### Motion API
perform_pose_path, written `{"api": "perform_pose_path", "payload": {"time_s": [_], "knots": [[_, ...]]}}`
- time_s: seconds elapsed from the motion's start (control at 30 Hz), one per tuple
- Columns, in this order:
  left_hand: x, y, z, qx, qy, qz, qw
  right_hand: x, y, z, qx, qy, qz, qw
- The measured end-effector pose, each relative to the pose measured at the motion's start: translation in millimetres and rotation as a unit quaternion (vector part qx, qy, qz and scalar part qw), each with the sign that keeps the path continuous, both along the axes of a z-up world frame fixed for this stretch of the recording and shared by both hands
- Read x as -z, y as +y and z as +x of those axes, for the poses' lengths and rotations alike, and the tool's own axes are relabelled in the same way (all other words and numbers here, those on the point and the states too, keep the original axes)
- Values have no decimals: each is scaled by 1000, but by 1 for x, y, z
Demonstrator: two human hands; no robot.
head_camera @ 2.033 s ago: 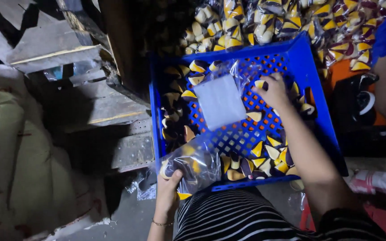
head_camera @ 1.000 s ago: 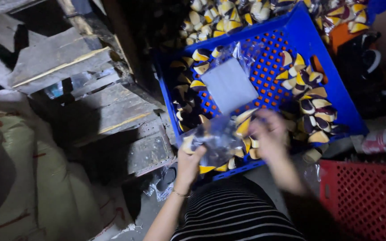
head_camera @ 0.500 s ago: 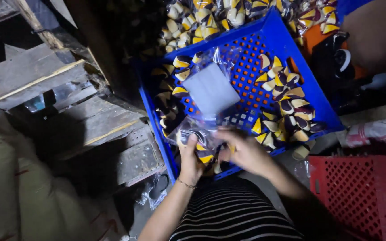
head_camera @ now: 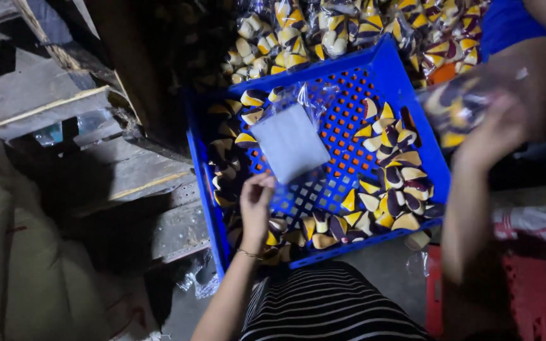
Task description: The person sits on the floor and packs triangular yellow and purple snacks from a blue crate into clear plastic bags. The person repeatedly picks snacks, places them into bags, and sets the filled bags aside.
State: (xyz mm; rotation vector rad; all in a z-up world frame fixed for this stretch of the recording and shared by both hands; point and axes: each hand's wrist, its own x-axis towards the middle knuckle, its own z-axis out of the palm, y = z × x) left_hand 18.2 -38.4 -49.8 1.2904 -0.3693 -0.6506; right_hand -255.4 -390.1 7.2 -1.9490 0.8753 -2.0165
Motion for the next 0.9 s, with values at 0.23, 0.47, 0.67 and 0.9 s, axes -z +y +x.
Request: {"api": "perform_pose_path", "payload": {"time_s": [0.23,0.47,0.67,0.9], "knots": [[11,-49,-17,105,-369,207,900,132,-145,-43,113,306,68,943],[84,-124,72,103,-669,413,609,18,-35,20,78,381,158,908],[38,-108,41,138,-572,158,793,-26,129,95,-235,274,312,879],[-27,19,3,142,-649,141,734,69,221,108,-506,209,429,718]]}}
